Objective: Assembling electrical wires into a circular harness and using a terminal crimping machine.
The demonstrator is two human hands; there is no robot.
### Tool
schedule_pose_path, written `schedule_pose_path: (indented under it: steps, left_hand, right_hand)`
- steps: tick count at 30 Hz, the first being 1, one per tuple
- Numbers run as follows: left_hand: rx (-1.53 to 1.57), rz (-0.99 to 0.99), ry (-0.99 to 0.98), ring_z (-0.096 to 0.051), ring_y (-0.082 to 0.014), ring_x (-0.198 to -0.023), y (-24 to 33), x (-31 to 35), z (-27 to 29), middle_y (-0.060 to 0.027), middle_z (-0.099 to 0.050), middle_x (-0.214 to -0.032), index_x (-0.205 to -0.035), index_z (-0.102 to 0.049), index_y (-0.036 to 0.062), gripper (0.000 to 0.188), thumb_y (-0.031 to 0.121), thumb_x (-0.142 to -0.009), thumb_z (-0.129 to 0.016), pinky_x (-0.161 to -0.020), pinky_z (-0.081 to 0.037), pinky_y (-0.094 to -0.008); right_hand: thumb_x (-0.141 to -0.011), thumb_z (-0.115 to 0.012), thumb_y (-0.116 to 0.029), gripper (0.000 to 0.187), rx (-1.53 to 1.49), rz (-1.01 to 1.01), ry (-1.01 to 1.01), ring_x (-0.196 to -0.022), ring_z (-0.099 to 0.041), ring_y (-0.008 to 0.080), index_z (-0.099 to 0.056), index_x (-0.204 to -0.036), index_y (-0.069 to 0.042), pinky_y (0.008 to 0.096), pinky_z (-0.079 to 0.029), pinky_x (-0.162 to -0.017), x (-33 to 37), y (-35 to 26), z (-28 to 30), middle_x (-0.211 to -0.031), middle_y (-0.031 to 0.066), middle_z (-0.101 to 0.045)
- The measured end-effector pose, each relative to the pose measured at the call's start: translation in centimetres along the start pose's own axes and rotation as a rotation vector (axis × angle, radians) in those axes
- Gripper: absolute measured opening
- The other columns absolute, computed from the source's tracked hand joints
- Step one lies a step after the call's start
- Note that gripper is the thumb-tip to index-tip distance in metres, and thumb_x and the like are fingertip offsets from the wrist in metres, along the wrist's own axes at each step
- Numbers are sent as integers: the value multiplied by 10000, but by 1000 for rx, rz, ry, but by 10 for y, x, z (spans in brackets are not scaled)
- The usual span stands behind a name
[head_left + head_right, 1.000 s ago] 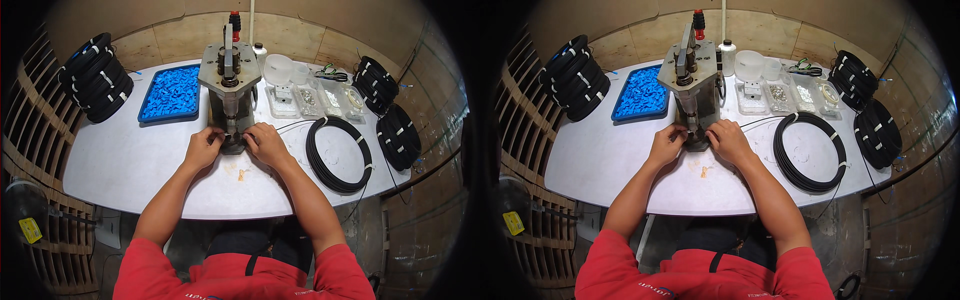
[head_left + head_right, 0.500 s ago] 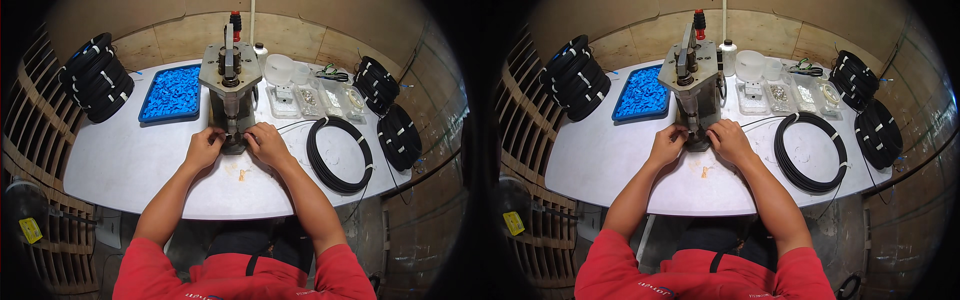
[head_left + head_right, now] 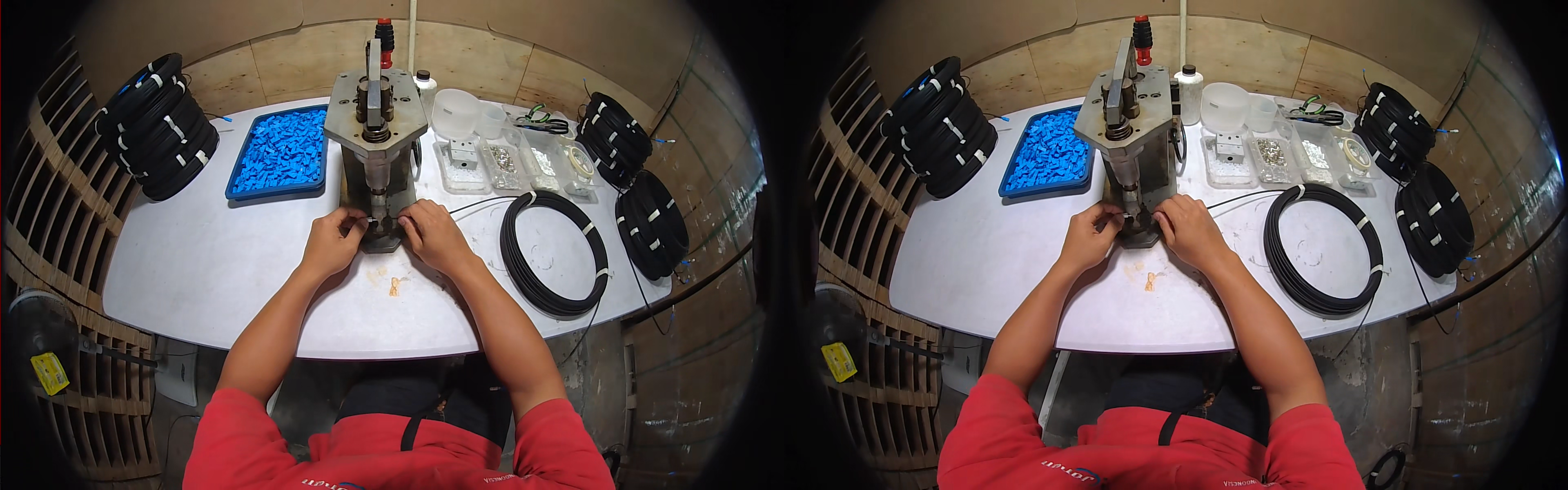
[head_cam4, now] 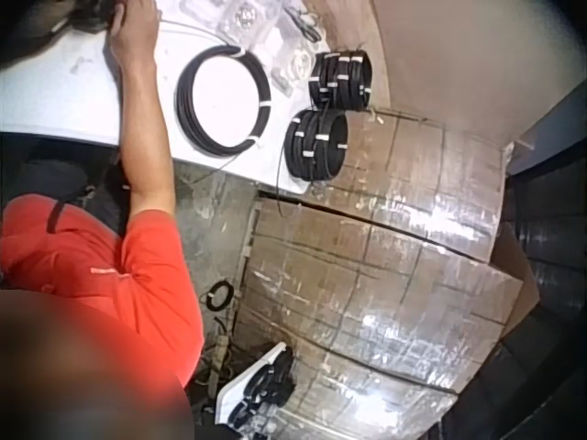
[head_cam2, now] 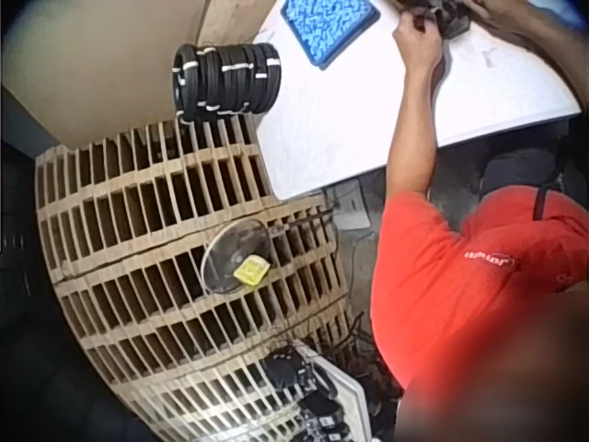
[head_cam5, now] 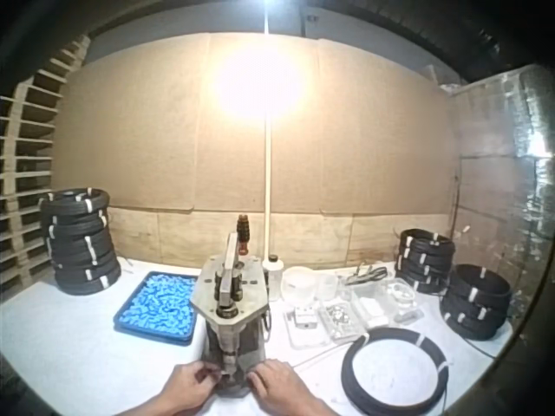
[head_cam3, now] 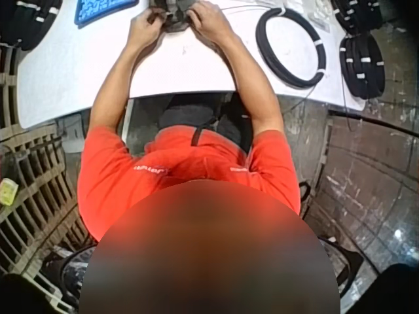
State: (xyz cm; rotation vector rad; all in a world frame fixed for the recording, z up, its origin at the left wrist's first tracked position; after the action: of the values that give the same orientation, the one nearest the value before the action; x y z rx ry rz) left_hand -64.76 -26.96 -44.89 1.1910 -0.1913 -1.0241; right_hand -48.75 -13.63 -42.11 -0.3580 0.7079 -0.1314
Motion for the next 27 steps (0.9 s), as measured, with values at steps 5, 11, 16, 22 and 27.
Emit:
schedule_pose_path:
  steps: [5,11,16,22,27]
  left_hand:
    - [-15,-5,3,-739,-215,-735,-1,0,1,-171,-769,-839,-1063,-757,-23,220,165,-953,-723,-700,-569,-335]
    - [-16,-18,4,-735,-209,-734,1,1,1,-170,-770,-841,-1067,-756,-22,219,163,-953,-727,-692,-566,-334]
    - [-17,-12,10,-745,-216,-756,1,1,1,-168,-775,-858,-1074,-758,-19,223,168,-958,-724,-704,-570,-333]
    - [-8,0,-1,-753,-230,-773,-2,1,1,-177,-776,-873,-1076,-755,-25,228,168,-959,-721,-716,-575,-341]
    - [-10,-2,-5,-752,-232,-773,2,1,1,-179,-775,-872,-1071,-755,-26,225,166,-958,-720,-717,-574,-342]
  right_hand:
    - [-977,-673,-133,78,16,10,11,-928,-634,328,-655,-1003,-62,422,-473,-841,0,-2,-2,-946,116,-663]
    - [-973,-678,-128,74,18,5,6,-927,-632,328,-653,-1000,-63,422,-469,-838,0,-2,-2,-945,117,-662]
    - [-964,-686,-125,74,11,24,25,-923,-631,327,-654,-994,-66,422,-469,-834,0,-1,-2,-941,115,-660]
    - [-953,-695,-119,75,11,29,27,-920,-631,325,-655,-984,-64,420,-469,-832,0,-2,-2,-938,114,-660]
    - [-950,-697,-113,69,15,36,40,-911,-631,325,-657,-972,-61,419,-470,-837,0,-2,0,-928,113,-660]
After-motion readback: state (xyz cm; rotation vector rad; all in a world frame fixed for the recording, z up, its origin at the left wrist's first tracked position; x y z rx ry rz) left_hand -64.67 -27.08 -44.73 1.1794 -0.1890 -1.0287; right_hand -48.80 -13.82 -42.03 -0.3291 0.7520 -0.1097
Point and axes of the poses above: each hand's wrist, its own x-axis away from the middle knuckle, its own z-axis out of the back of the hand, y = z × x, the point moved 6 cm from there along -x, towards the middle knuckle
